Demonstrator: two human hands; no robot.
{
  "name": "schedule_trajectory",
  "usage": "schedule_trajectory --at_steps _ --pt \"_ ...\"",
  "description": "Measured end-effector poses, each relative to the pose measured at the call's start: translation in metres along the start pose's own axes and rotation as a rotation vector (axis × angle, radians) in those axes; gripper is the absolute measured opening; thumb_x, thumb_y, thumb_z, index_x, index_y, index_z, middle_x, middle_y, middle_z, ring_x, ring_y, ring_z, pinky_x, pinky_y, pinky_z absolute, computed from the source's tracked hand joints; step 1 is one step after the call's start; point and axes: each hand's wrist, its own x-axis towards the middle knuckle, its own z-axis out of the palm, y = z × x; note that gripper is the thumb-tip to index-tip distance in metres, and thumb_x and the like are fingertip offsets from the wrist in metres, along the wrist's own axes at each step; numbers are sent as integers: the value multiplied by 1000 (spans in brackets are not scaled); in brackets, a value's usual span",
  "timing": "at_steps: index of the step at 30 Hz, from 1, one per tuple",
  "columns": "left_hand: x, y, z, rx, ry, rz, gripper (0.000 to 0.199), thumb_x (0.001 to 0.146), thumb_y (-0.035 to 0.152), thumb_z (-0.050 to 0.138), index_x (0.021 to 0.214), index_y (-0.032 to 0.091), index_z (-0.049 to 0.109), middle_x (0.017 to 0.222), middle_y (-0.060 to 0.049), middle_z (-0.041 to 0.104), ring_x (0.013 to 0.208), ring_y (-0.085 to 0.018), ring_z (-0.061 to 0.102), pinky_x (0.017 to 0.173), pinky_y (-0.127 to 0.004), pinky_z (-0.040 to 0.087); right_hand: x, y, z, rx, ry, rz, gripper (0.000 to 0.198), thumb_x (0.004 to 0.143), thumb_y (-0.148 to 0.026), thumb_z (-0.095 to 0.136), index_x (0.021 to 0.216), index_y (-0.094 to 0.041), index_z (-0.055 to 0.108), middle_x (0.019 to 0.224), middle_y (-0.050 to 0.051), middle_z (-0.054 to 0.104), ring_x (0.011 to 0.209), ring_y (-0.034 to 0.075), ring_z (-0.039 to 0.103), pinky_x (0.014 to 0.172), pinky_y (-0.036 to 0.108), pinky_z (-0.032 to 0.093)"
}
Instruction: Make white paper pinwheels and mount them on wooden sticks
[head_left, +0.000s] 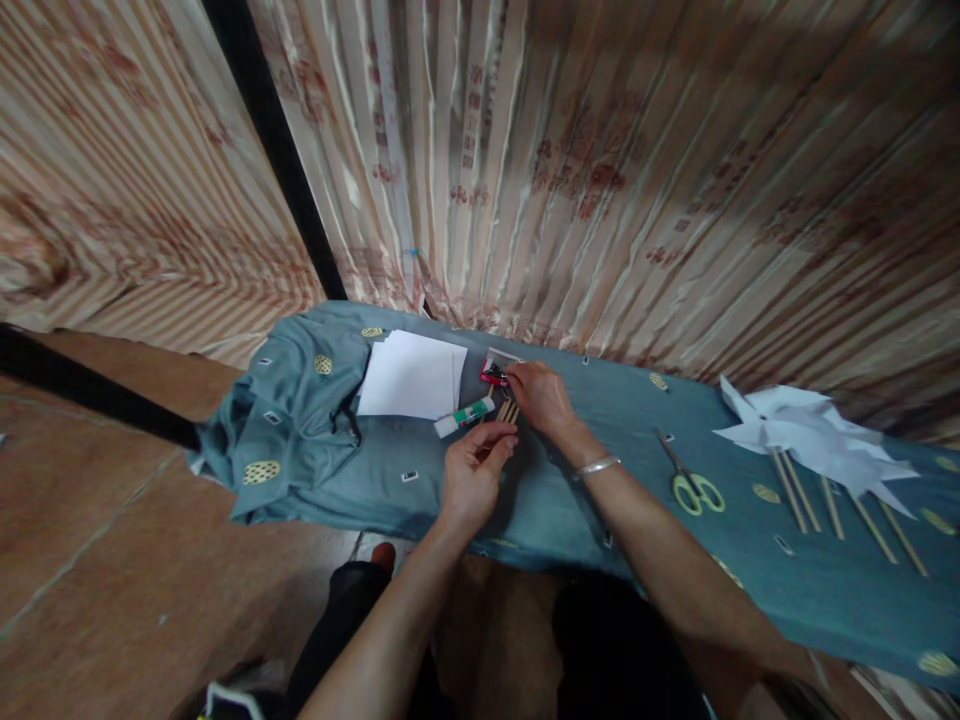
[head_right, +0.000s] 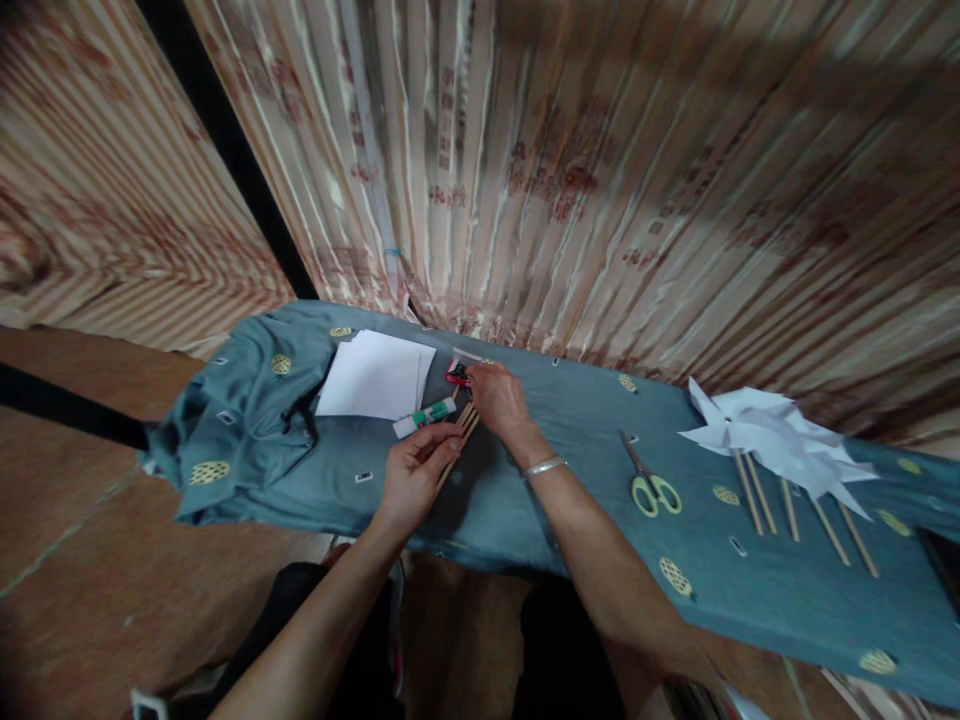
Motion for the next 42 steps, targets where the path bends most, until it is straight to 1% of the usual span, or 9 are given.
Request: schedule_trajectory --at_steps 5,12,19,23,26,28,32,37,42 --pt "1 -1 8 -15 1 -12 12 66 22 68 76 17 73 70 -1 70 64 -13 59 63 -24 47 29 -8 -2 -79 -127 -154 29 89 -7 43 99 -8 70 102 19 72 100 25 65 90 32 45" --pt "0 -4 11 -6 -10 -40 13 69 21 67 79 17 74 73 -4 71 67 -15 61 66 -25 48 38 -10 -8 -161 -210 -184 29 86 -4 45 96 -5 71 99 23 73 97 30 67 85 35 47" --pt "1 -8 11 19 -11 -24 14 72 20 64 82 17 73 77 -4 72 70 -16 63 67 -26 49 46 -18 -16 -121 -178 -215 30 91 -9 42 95 -7 71 97 21 73 97 29 66 87 38 48" --pt "-1 1 5 164 5 167 14 78 20 61 87 18 72 87 -4 72 79 -17 64 76 -27 50 44 -48 -6 -23 -169 -335 27 95 -23 46 103 -11 69 106 15 72 102 26 64 91 38 48" --pt "-2 12 -5 383 30 372 14 80 15 58 87 19 70 88 -4 70 84 -17 62 82 -28 48 34 -68 7 57 -158 -432 38 89 -33 61 121 -14 61 130 11 62 124 23 53 107 36 41" --pt "-2 18 -12 468 58 443 15 81 13 58 90 19 69 87 -4 69 84 -18 61 81 -29 48 25 -73 14 149 -116 -489 44 87 -35 63 126 -16 59 137 11 57 133 23 45 113 39 35" --pt "-1 21 -20 499 75 476 18 81 13 57 95 19 67 89 -5 68 85 -19 61 82 -30 48 17 -71 20 275 -95 -570 25 92 -34 55 113 -27 66 136 4 58 136 20 42 117 42 31" --pt "-2 20 -21 474 78 466 17 81 12 57 93 20 66 88 -4 66 83 -18 61 80 -30 48 29 -73 31 266 -95 -489 38 88 -32 63 119 -10 63 128 16 62 130 25 49 112 41 36" --pt "-3 22 -20 469 59 469 15 81 10 58 90 19 66 84 -4 65 82 -18 60 80 -29 48 30 -79 35 279 -77 -445 34 91 -30 57 121 -14 60 128 13 62 128 24 50 109 38 39"
